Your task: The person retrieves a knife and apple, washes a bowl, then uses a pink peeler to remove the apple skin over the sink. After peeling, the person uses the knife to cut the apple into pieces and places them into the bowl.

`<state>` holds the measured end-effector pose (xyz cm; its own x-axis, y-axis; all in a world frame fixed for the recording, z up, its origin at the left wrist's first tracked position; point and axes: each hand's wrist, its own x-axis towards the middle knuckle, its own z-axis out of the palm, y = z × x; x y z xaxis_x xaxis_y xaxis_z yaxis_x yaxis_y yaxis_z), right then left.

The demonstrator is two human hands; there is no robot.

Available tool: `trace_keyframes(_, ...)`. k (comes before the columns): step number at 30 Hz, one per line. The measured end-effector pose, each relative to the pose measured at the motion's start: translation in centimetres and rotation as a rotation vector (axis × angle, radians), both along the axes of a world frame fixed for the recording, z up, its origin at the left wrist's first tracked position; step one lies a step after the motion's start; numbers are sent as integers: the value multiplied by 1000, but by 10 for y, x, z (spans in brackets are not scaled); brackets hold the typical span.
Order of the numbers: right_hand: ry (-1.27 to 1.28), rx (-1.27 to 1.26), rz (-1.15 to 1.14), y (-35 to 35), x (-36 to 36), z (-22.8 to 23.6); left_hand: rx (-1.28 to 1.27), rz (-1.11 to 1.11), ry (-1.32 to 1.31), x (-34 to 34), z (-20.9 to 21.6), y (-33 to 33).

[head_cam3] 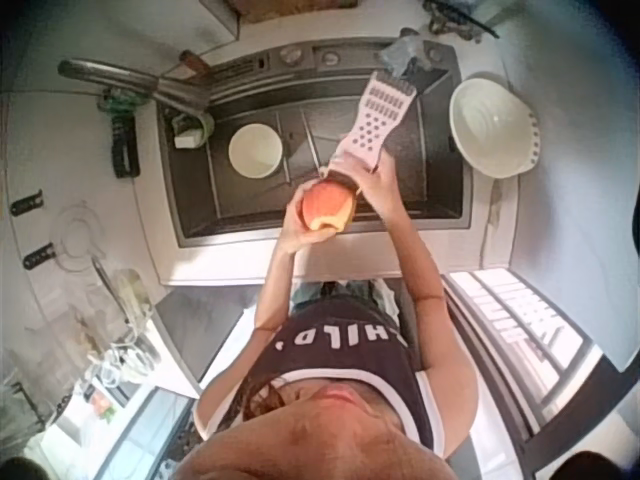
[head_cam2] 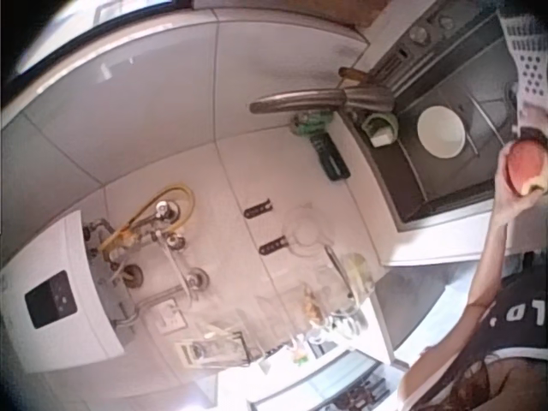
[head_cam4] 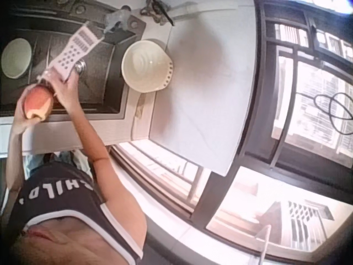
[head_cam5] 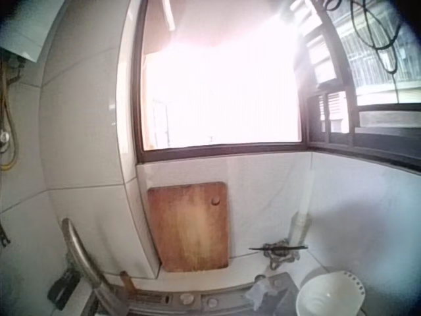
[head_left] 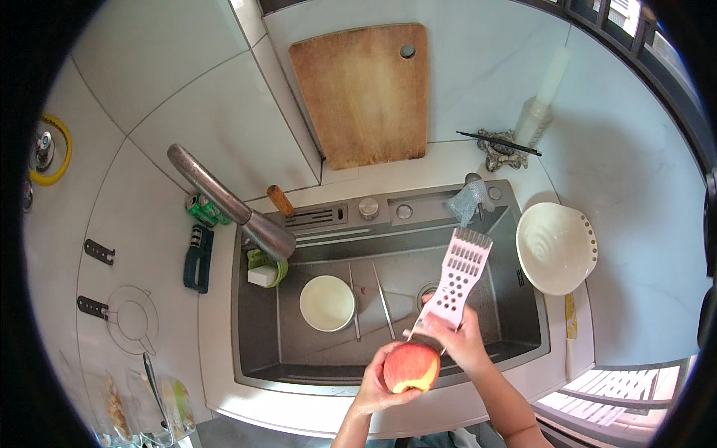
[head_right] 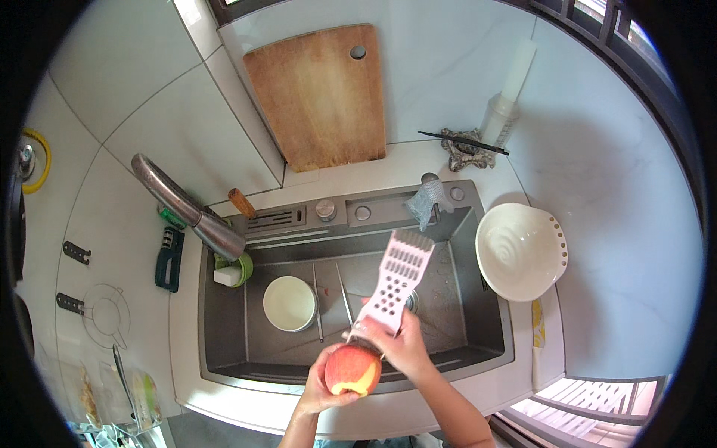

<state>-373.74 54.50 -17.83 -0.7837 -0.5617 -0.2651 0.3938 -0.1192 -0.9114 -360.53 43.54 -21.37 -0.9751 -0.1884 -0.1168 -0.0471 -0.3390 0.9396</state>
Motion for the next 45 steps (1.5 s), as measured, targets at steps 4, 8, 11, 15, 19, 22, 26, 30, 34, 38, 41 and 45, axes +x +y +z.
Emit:
trace_keyframes(4, -151, -350, -90, 8, 2, -1, 93, 39, 18, -2, 0, 4)
trace_keyframes(8, 223, -74, 126, 12, 14, 5, 238, 46, -88, -8, -3, 7)
trace_keyframes(11, 165, -24, 62, 10, 11, 9, 90, 36, 4, -7, -1, 10)
trace_keyframes(15, 188, -99, 88, 13, 12, 17, 151, 28, -79, -6, 1, 18)
trace_keyframes(19, 224, -65, 193, 19, 15, 14, 188, 9, -74, -11, -5, 17)
trace_keyframes(22, 114, -64, 125, 21, 7, -13, 141, 12, -77, -11, -5, 16)
trace_keyframes(26, -190, -80, -98, 22, -13, -69, 43, -96, 100, -3, 4, 15)
trace_keyframes(30, -118, 105, -335, 29, -16, -87, 78, -50, 82, -2, 7, 12)
trace_keyframes(34, -71, -180, -423, 36, 2, -48, -36, 81, 24, -11, -3, 6)
trace_keyframes(38, 178, -117, 4, 22, 21, -6, 16, 95, -6, -13, -8, 11)
trace_keyframes(41, 65, -65, 13, 14, 20, 9, 130, 79, -27, -10, -8, 15)
trace_keyframes(45, 251, -91, 111, 19, 19, 10, 150, 88, -1, -9, -9, 20)
